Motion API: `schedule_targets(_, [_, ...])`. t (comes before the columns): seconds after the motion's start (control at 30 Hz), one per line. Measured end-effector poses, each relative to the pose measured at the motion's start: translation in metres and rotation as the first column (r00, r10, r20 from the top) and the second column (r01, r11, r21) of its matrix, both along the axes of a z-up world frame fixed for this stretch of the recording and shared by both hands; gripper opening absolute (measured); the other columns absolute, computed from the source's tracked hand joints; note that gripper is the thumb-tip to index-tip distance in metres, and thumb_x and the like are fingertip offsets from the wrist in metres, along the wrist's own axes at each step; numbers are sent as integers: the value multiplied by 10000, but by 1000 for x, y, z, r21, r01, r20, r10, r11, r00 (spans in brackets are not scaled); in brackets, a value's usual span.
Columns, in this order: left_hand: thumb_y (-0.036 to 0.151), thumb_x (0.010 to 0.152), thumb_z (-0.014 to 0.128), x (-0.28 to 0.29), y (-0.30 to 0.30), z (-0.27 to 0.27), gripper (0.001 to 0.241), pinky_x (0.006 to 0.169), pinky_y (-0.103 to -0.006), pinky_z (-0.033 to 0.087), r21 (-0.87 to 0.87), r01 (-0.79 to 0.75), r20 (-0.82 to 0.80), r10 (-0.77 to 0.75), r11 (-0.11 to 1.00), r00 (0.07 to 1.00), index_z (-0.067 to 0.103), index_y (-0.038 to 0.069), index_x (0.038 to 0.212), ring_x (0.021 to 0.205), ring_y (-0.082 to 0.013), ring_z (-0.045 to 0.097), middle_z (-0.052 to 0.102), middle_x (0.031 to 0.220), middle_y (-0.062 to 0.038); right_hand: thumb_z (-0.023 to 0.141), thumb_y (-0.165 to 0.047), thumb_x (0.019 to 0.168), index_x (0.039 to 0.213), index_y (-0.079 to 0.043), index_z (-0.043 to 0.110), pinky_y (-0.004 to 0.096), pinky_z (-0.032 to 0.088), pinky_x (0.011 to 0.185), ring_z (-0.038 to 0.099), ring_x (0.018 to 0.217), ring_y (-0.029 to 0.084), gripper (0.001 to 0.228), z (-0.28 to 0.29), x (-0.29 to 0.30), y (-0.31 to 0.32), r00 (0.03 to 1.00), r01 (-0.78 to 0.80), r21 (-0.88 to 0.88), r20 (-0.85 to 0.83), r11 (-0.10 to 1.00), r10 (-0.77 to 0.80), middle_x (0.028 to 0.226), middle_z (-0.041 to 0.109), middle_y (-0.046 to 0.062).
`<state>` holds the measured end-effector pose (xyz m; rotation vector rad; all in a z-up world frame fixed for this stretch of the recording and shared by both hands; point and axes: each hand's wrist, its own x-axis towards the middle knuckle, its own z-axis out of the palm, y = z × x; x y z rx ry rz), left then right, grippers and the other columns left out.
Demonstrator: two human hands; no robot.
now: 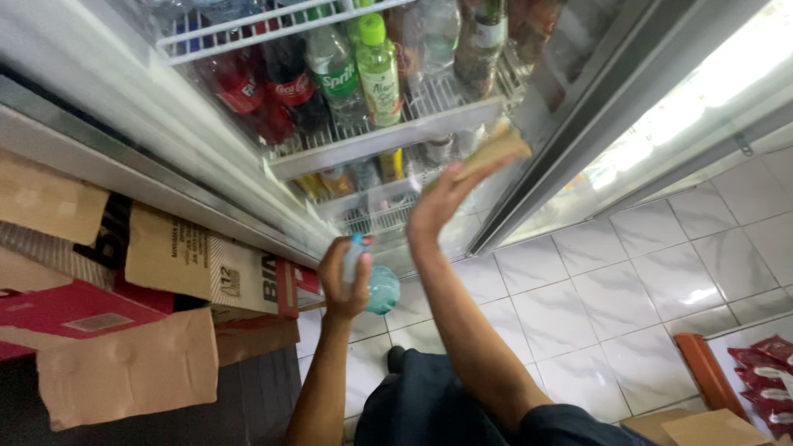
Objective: The person sprays liquid from a bottle onto the glass door of a refrigerator and wipes the surface with a cloth.
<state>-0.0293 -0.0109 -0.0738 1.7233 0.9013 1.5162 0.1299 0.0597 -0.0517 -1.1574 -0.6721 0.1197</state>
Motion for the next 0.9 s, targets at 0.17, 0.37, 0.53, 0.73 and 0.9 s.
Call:
schedule_targets(0.17, [185,998,587,-21,-3,-7,258,731,-295,489,7,-129,41,129,992,991,708,-1,1128,760,-133,596,719,974,-87,390,-468,1159,1678,-37,-64,576,-82,1330,-130,1646,412,813,-24,-55,-7,809,-150,-94,560,984,177,1745,-110,231])
schedule_targets(0.37, [189,1040,573,-5,0,-15,260,962,-351,534,7,-80,35,79,997,996,665,-26,1155,1033,-222,691,730,1121,-142,553,-155,993,1499,-127,531,634,92,1293,280,1544,391,507,-98,59,14,79,20,-69,995,997,67,1544,457,185])
schedule_targets(0.53, [207,994,584,19,2,-10,322,951,-362,554,40,-3,-10,3,999,1000,656,-51,1172,1058,-241,693,688,1269,-200,397,-161,1134,1557,186,200,551,138,1309,203,1574,477,582,-48,163,3,478,306,29,860,952,-180,1634,247,352])
schedule_targets(0.73, [257,1027,575,34,6,-5,359,1040,-413,535,30,57,96,-60,998,994,605,-71,1167,1062,-255,687,542,1497,-276,349,-236,1183,1662,61,66,406,72,1363,59,1637,331,630,0,99,-5,848,256,-68,495,964,-190,1737,62,243])
schedule_targets(0.9, [305,1053,572,2,-1,-11,415,1122,-437,489,78,-99,111,90,992,990,631,-72,1218,1291,-312,611,556,1485,-252,457,-291,1154,1637,63,-115,477,-55,1348,-155,1620,401,829,-14,-20,-9,884,-60,-90,458,994,95,1743,-173,232])
